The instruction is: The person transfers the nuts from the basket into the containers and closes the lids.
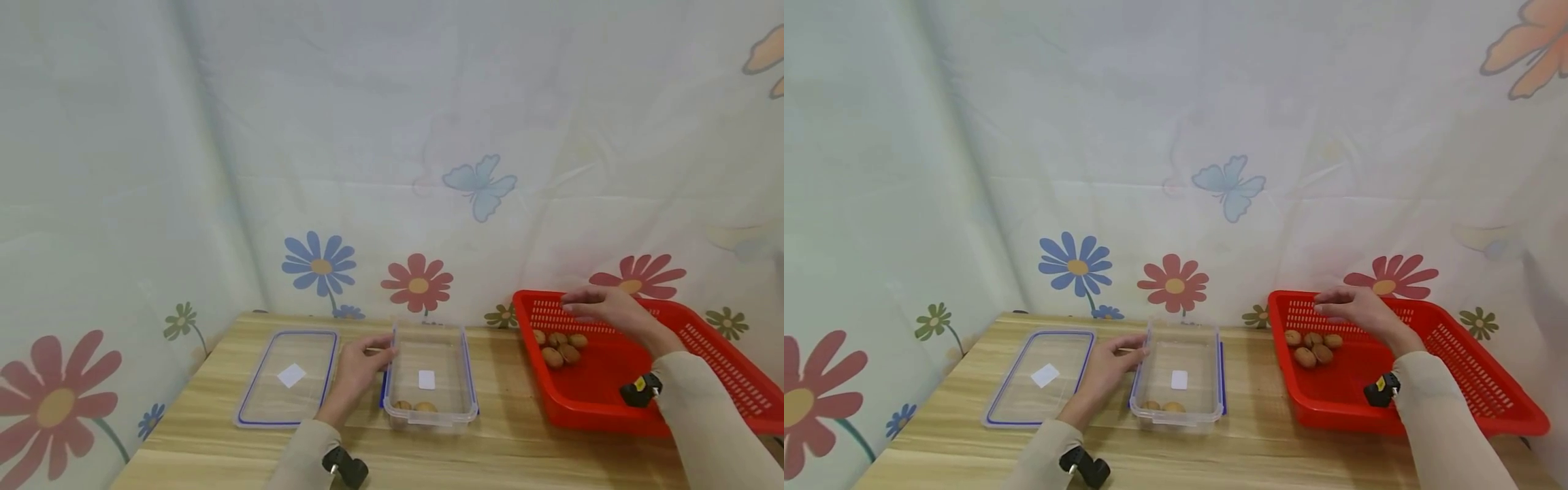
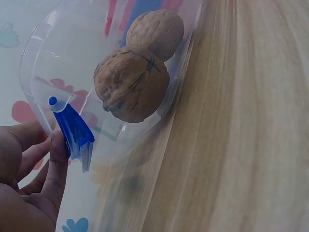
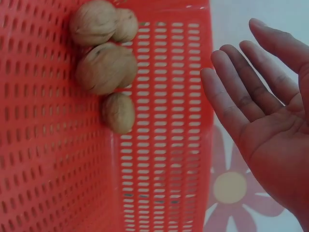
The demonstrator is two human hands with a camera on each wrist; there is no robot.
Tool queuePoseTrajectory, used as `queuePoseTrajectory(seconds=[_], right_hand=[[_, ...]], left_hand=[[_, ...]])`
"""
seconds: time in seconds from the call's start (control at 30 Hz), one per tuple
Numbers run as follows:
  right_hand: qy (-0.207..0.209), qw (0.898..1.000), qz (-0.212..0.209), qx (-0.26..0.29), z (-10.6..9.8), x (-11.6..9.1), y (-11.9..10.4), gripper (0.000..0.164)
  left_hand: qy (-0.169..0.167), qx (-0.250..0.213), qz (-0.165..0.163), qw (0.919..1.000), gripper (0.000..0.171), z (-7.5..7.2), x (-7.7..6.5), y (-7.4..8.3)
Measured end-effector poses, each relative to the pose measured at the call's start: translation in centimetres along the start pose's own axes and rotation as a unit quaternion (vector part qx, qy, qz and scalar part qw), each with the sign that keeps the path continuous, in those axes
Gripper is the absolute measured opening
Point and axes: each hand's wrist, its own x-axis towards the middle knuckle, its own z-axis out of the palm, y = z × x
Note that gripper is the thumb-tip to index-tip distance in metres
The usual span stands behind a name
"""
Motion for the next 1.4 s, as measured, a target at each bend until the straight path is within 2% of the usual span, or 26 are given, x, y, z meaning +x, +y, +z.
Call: queuePoseTrajectory(seconds=[0.27,0.5,0.63,1.4], right_hand=[[-0.011,0.999,0.027,-0.045,-0.2,0.0,1.8,0.051],[-0.027,0.995,0.082,-0.054,-0.3,0.6,2.9,0.052],[-0.030,0.993,0.094,-0.060,-0.3,1.0,3.6,0.051],[-0.074,0.989,0.081,-0.099,0.4,1.1,4.4,0.038]], left_hand=[[0.001,-0.001,0.000,1.0000,0.030,0.1,-0.2,0.2],[0.003,-0.005,0.008,0.9999,0.031,0.0,-0.3,0.6],[0.002,-0.008,0.006,0.9999,0.031,0.0,-0.4,0.6],[0.002,-0.003,-0.001,1.0000,0.031,0.1,-0.2,0.6]])
